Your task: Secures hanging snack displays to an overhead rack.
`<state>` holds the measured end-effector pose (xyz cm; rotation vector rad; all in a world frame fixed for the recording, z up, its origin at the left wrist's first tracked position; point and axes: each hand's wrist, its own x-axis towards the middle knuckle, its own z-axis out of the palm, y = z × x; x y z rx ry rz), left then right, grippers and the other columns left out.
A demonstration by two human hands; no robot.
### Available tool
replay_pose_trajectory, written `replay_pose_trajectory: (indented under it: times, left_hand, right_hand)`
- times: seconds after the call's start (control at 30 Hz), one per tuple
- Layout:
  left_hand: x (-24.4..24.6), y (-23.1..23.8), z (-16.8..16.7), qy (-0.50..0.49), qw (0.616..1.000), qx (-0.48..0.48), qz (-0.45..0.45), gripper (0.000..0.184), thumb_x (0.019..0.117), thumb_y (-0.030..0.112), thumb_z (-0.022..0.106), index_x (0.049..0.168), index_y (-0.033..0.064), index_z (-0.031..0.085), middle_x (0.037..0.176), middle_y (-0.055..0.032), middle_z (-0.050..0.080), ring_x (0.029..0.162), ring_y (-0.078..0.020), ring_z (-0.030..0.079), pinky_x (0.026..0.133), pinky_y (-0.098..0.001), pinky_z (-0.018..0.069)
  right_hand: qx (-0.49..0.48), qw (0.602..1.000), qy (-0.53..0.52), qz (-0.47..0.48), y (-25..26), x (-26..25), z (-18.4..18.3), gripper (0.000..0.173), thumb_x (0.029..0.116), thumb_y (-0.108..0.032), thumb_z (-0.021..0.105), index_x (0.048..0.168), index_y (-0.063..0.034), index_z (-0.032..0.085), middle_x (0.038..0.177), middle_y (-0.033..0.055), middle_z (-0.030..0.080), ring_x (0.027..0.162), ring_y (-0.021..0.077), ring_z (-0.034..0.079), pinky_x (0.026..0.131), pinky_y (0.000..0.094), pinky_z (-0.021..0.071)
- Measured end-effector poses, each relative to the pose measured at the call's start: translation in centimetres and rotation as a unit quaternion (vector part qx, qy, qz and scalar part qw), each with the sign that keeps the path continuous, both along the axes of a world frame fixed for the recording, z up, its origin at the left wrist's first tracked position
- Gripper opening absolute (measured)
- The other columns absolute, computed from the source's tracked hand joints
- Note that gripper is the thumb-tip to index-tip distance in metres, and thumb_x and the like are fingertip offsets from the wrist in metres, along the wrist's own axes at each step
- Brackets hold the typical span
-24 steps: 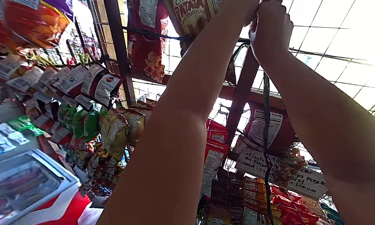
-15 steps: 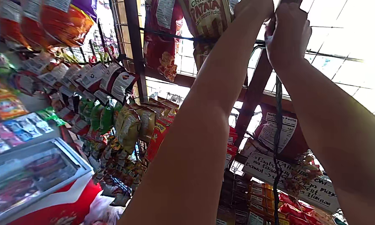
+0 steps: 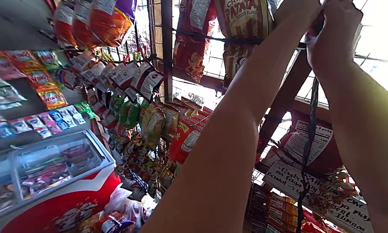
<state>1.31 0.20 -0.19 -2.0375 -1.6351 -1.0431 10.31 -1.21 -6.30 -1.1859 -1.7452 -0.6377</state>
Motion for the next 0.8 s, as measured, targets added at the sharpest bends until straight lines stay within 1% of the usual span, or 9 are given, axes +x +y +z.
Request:
replay_pose_trajectory:
  times: [0.13, 0.2, 0.27, 0.43, 0.47, 0.57, 0.63, 0.7, 0.8]
  left_hand:
    - [0.3, 0.4, -0.2, -0.02, 1.0, 0.018, 0.015, 0.037, 0.1041, 0.02, 0.05, 0.136, 0.0053, 0.061, 0.135, -0.0127, 0.064, 0.125, -0.0269, 0.062, 0.099, -0.0483, 0.0513]
    - [0.4, 0.3, -0.5, -0.032, 0.998, 0.041, 0.018, 0.036, 0.1031, 0.017, 0.05, 0.136, 0.0064, 0.061, 0.136, -0.0119, 0.065, 0.126, -0.0267, 0.063, 0.098, -0.0481, 0.0523]
    - [0.3, 0.1, -1.1, -0.036, 0.997, 0.064, 0.014, 0.038, 0.1012, 0.014, 0.053, 0.138, 0.0065, 0.059, 0.137, -0.0116, 0.064, 0.127, -0.0264, 0.062, 0.098, -0.0473, 0.0524]
    - [0.2, 0.9, -1.6, -0.053, 0.995, 0.089, -0.004, 0.033, 0.0982, 0.015, 0.056, 0.128, 0.0066, 0.065, 0.135, -0.0114, 0.065, 0.128, -0.0254, 0.061, 0.1, -0.0463, 0.0517]
    - [0.2, 1.1, -1.5, -0.057, 0.994, 0.093, -0.016, 0.032, 0.0997, 0.021, 0.057, 0.126, 0.0062, 0.066, 0.132, -0.0118, 0.066, 0.126, -0.0257, 0.062, 0.1, -0.0463, 0.0517]
    - [0.0, 1.1, -1.6, -0.068, 0.991, 0.103, -0.043, 0.058, 0.0968, 0.049, 0.065, 0.132, 0.0023, 0.064, 0.132, -0.016, 0.066, 0.126, -0.0287, 0.062, 0.101, -0.0484, 0.0505]
    - [0.0, 0.8, -1.7, -0.076, 0.991, 0.107, -0.033, 0.054, 0.0957, 0.035, 0.067, 0.137, 0.0015, 0.061, 0.135, -0.0162, 0.065, 0.128, -0.0284, 0.06, 0.102, -0.0465, 0.0499]
    - [-0.1, 0.6, -1.8, -0.071, 0.991, 0.115, -0.009, 0.045, 0.0957, 0.017, 0.063, 0.138, 0.0013, 0.061, 0.134, -0.0151, 0.066, 0.127, -0.0263, 0.062, 0.1, -0.0424, 0.0517]
    - [0.4, 1.0, -1.5, -0.06, 0.991, 0.118, 0.002, 0.042, 0.0968, 0.015, 0.063, 0.137, 0.0022, 0.061, 0.133, -0.0135, 0.066, 0.124, -0.0236, 0.064, 0.098, -0.0394, 0.0536]
  right_hand:
    - [-0.074, 0.996, -0.018, 0.043, -1.1, 1.2, 1.0, 0.033, 0.0994, -0.011, 0.063, 0.127, 0.008, 0.059, 0.133, 0.0313, 0.056, 0.126, 0.043, 0.058, 0.105, 0.057, 0.0462]
    - [-0.116, 0.991, 0.013, 0.065, -1.9, 1.8, 1.3, 0.032, 0.0992, -0.012, 0.066, 0.127, 0.003, 0.061, 0.129, 0.0241, 0.062, 0.113, 0.0324, 0.067, 0.098, 0.0494, 0.0544]
    - [-0.137, 0.986, 0.049, 0.078, -2.7, 2.1, 1.1, 0.038, 0.0988, -0.013, 0.068, 0.133, -0.0001, 0.058, 0.133, 0.0203, 0.06, 0.107, 0.0265, 0.069, 0.092, 0.0435, 0.0584]
    - [-0.119, 0.988, 0.043, 0.083, -4.3, 2.5, 0.8, 0.043, 0.0957, -0.011, 0.07, 0.134, 0.0005, 0.057, 0.135, 0.0216, 0.058, 0.104, 0.0254, 0.07, 0.091, 0.0424, 0.0586]
    - [-0.106, 0.99, 0.03, 0.092, -4.3, 2.5, 0.8, 0.042, 0.0948, -0.01, 0.07, 0.133, 0.0005, 0.058, 0.134, 0.0221, 0.059, 0.107, 0.0269, 0.069, 0.094, 0.0441, 0.0574]
    - [-0.075, 0.991, -0.026, 0.106, -4.3, 2.6, 0.2, 0.043, 0.0954, -0.009, 0.068, 0.134, 0.005, 0.057, 0.132, 0.0275, 0.06, 0.115, 0.0359, 0.065, 0.1, 0.052, 0.0528]
    - [-0.061, 0.99, -0.075, 0.101, -4.1, 2.9, -0.2, 0.037, 0.0979, -0.008, 0.064, 0.131, 0.0079, 0.058, 0.132, 0.0338, 0.057, 0.119, 0.046, 0.061, 0.103, 0.0611, 0.0481]
    - [-0.053, 0.991, -0.092, 0.076, -3.9, 2.6, -0.7, 0.027, 0.1006, -0.008, 0.058, 0.121, 0.0089, 0.064, 0.122, 0.0382, 0.061, 0.114, 0.0547, 0.06, 0.097, 0.0713, 0.0444]
    - [-0.061, 0.99, -0.121, 0.035, -4.1, 1.9, -1.1, 0.024, 0.1033, -0.003, 0.051, 0.114, 0.0135, 0.065, 0.119, 0.0417, 0.061, 0.117, 0.0606, 0.056, 0.097, 0.0747, 0.0393]
